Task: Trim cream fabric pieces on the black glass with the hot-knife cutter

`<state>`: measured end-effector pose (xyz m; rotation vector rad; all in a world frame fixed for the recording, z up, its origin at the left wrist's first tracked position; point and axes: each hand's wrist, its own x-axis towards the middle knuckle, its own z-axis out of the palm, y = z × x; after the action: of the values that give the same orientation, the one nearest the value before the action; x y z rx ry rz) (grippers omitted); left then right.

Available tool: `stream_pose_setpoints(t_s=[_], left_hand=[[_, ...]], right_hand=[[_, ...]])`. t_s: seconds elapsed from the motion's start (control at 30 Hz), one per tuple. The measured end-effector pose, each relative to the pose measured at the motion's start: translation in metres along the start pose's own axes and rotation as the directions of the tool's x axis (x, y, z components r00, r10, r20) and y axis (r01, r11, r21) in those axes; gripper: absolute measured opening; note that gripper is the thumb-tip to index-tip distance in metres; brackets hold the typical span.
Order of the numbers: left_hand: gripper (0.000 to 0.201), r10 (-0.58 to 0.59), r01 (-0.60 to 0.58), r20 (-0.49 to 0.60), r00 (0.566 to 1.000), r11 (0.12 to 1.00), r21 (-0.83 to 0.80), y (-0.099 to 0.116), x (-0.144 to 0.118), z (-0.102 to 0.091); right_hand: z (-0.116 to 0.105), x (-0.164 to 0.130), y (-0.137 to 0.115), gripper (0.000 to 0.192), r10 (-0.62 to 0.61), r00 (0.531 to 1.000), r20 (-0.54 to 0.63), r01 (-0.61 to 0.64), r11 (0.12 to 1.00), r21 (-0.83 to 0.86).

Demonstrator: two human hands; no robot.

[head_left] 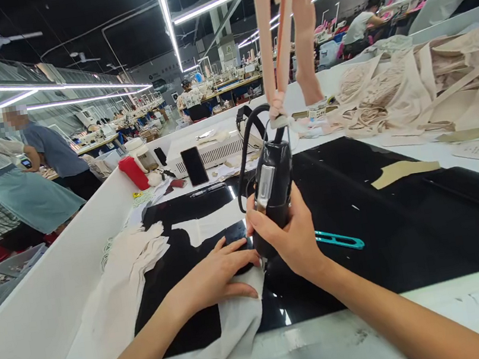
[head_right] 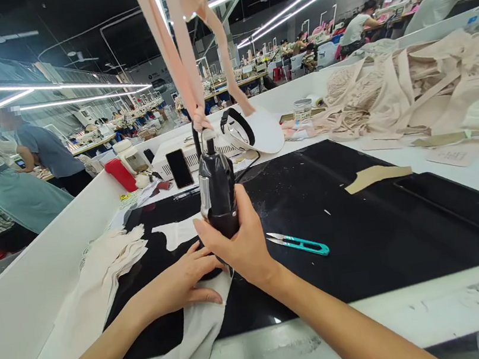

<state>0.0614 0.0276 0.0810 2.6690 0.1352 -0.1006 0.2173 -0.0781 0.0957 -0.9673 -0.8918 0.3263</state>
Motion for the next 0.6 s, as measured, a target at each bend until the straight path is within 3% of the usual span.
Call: stream_pose_setpoints(t_s=[0.27, 0.6], left_hand=[[0.040, 0.067, -0.066, -0.008, 0.998, 0.997, 0.048, -0.0028, -0.0006, 0.0000], [0.042, 0.057, -0.057, 0.001, 0.998, 0.998, 0.013, -0.0017, 0.0001, -0.0012]], right_hand=[[0.0017, -0.0024, 0.0002, 0.030, 0.005, 1.000, 0.019, -0.006, 1.000, 0.025], [0.0039, -0.0057, -0.0032, 0.029, 0.024, 1.000, 0.013, -0.024, 0.999, 0.026]])
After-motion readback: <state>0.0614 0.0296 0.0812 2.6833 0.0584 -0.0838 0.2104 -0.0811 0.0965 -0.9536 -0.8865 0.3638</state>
